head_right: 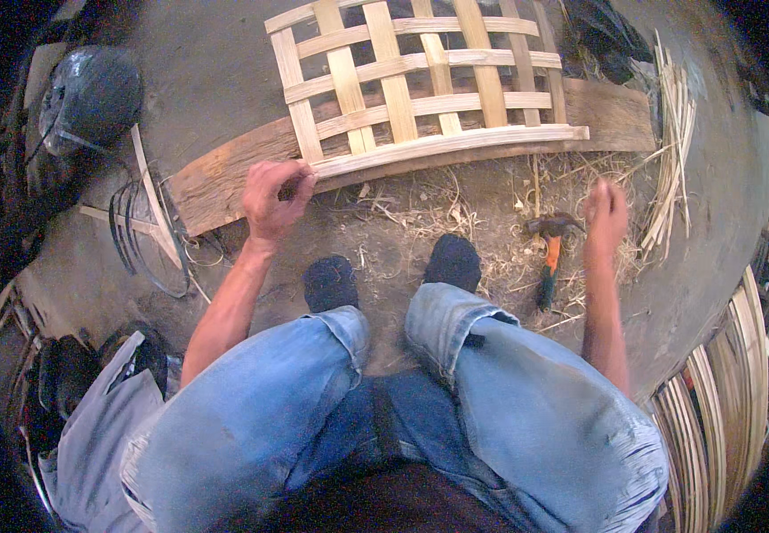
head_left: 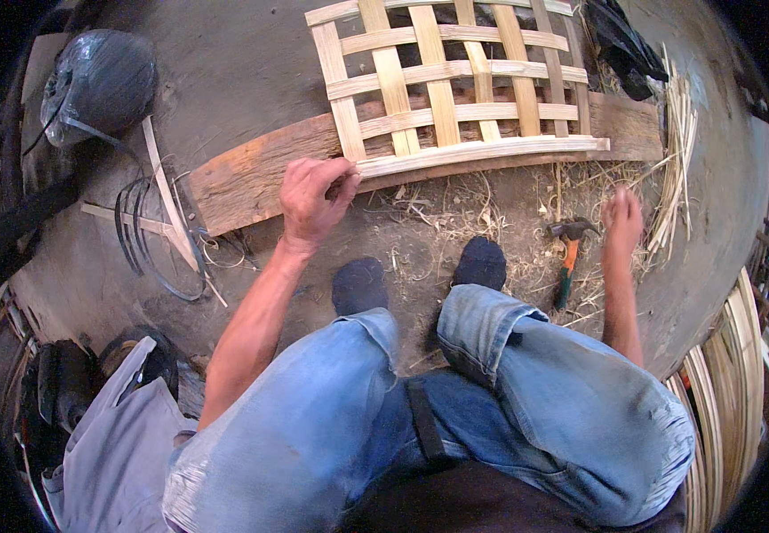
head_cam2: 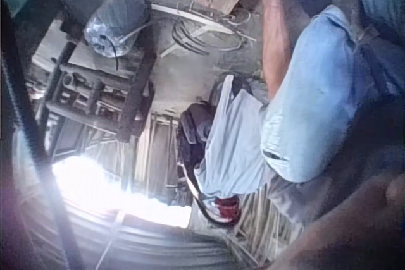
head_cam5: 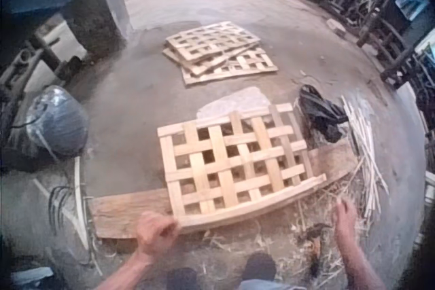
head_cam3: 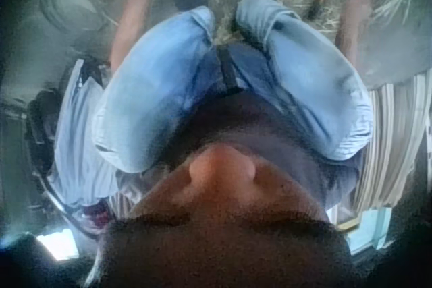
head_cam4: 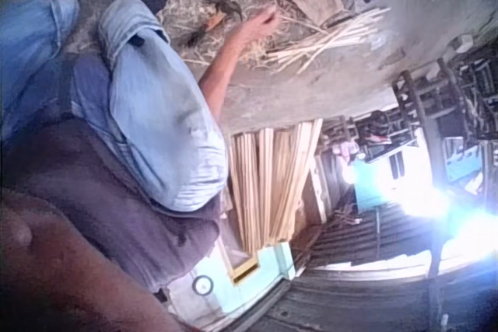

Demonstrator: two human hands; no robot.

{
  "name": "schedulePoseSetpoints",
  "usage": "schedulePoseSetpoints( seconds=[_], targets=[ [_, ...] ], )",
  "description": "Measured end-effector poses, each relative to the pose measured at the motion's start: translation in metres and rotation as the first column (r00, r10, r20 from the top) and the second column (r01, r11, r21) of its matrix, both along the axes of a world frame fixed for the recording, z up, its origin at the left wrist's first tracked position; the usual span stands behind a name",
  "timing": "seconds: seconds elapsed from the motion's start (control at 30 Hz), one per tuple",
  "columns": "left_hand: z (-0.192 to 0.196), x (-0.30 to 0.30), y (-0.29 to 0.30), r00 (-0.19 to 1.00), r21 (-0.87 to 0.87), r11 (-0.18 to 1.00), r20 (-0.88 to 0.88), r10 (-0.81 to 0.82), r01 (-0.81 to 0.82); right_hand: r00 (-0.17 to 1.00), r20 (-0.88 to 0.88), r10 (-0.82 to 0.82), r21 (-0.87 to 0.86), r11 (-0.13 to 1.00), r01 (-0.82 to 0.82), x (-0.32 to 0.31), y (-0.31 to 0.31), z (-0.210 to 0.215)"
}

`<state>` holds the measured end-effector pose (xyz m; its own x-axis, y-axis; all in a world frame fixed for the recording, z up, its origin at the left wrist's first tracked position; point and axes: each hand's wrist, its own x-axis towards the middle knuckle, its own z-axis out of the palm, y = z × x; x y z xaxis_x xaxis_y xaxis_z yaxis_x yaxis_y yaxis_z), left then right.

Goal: The person assembles a wooden lattice by placing thin wooden strips across a woven grid and securing them with nails using a hammer. The person repeatedly positions strips, hammers nails, and adjusts the lattice on a wooden board.

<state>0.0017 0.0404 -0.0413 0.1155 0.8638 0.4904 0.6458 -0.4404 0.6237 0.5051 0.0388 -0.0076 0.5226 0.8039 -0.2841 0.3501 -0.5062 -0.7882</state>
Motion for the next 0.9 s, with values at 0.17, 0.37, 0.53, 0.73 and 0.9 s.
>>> schedulePoseSetpoints(
  seconds=[0.17, 0.37, 0.53, 0.73, 0.9],
  targets=[
    [-0.002, 0.007, -0.001, 1.000, 0.010, 1.000, 0.021, 0.006, -0.006, 0.919, 0.380, 0.104, -0.069, 0.994, -0.083, -0.003, -0.136, -0.029],
    [0.001, 0.001, 0.001, 1.000, 0.016, 1.000, -0.018, -0.003, 0.003, 0.785, 0.469, 0.404, -0.266, 0.913, -0.311, -0.013, -0.140, -0.030],
    [0.000, -0.002, -0.001, 1.000, 0.002, 1.000, -0.008, 0.004, -0.004, 0.775, 0.447, 0.447, -0.250, 0.894, -0.372, -0.013, -0.127, -0.010],
    [-0.005, 0.007, -0.001, 1.000, -0.001, 1.000, 0.017, 0.011, -0.011, 0.866, -0.047, 0.498, -0.388, 0.789, -0.476, -0.044, -0.085, 0.106],
    [-0.011, 0.010, 0.002, 0.999, -0.014, 1.000, 0.033, -0.006, 0.006, 0.530, -0.091, 0.843, -0.379, 0.463, -0.802, -0.119, 0.000, 0.159]
  ],
)
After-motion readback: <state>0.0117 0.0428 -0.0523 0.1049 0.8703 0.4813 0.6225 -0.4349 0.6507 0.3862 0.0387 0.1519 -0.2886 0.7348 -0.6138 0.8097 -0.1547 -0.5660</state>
